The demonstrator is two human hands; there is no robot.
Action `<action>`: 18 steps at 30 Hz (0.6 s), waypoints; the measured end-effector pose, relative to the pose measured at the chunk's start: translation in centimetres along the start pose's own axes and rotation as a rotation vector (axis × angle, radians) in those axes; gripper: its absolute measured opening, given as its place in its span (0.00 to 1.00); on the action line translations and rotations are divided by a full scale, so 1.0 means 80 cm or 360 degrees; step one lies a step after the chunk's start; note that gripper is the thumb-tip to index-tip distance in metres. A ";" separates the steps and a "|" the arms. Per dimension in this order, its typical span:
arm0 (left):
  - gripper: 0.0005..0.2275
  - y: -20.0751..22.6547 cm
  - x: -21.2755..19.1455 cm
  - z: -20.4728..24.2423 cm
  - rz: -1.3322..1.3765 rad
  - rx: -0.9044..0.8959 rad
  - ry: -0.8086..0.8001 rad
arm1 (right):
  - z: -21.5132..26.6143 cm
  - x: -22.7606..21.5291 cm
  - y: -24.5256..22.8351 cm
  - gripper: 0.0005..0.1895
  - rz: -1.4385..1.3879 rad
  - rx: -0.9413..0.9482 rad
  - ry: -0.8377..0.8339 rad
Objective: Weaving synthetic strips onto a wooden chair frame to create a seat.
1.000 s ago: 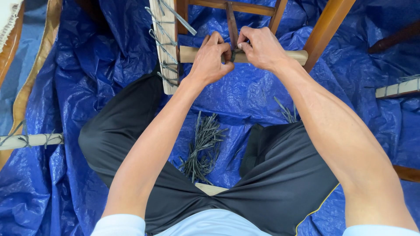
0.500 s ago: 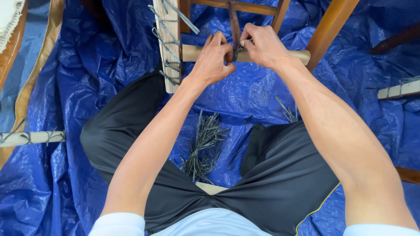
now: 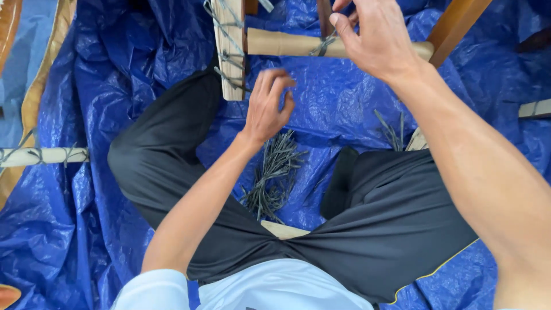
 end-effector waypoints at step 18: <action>0.35 -0.114 0.140 0.403 0.0154 -0.1801 -0.1413 | -0.001 0.017 -0.064 0.09 -0.0028 -0.0166 -0.0322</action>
Point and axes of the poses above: each hand's wrist, its own z-axis away from the middle knuckle, its own x-axis out of the palm, y = z × x, the point moved 6 cm from there along -z, towards the middle knuckle, and after that the axes turned 8 degrees about x, right-handed, at the moved point
